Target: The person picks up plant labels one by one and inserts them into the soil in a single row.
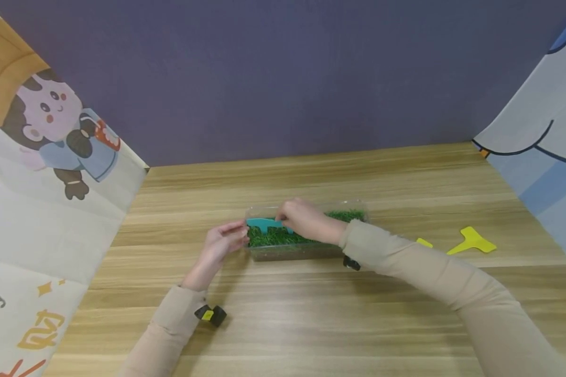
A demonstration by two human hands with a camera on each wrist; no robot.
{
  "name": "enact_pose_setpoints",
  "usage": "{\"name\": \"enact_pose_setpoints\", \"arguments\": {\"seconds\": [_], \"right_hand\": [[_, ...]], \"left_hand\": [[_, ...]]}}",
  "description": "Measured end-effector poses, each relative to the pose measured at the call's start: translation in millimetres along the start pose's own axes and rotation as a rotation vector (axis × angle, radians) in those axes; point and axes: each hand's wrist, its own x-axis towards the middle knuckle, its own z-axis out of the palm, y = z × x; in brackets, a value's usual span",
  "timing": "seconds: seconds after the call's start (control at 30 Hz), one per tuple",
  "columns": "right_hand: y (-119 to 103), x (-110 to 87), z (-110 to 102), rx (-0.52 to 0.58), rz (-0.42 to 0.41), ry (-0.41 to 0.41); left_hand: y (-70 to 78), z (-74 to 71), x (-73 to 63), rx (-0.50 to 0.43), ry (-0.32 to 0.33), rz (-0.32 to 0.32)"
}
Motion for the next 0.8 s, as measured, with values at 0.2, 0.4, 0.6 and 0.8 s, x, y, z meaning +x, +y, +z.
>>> {"name": "enact_pose_setpoints", "arguments": {"seconds": [0.2,0.4,0.6,0.8], "right_hand": [[0.1,-0.4,-0.7,-0.005,0.018,-0.016],[1.2,-1.2,-3.2,0.003,0.066,-0.048],[4.3,-6.1,-8.0,0.035,0.087,-0.061],[9.5,-11.8,-15.1,0.085,0.105,-0.052]], "left_hand": [[-0.4,0.7,0.3,0.009,-0.009,-0.002],[-0.3,0.6,0.8,0.003,-0.006,-0.003],[-0.4,0.8,1.0,0.003,-0.010,-0.002],[-0.1,0.9,0.6,-0.003,-0.008,0.000]]}}
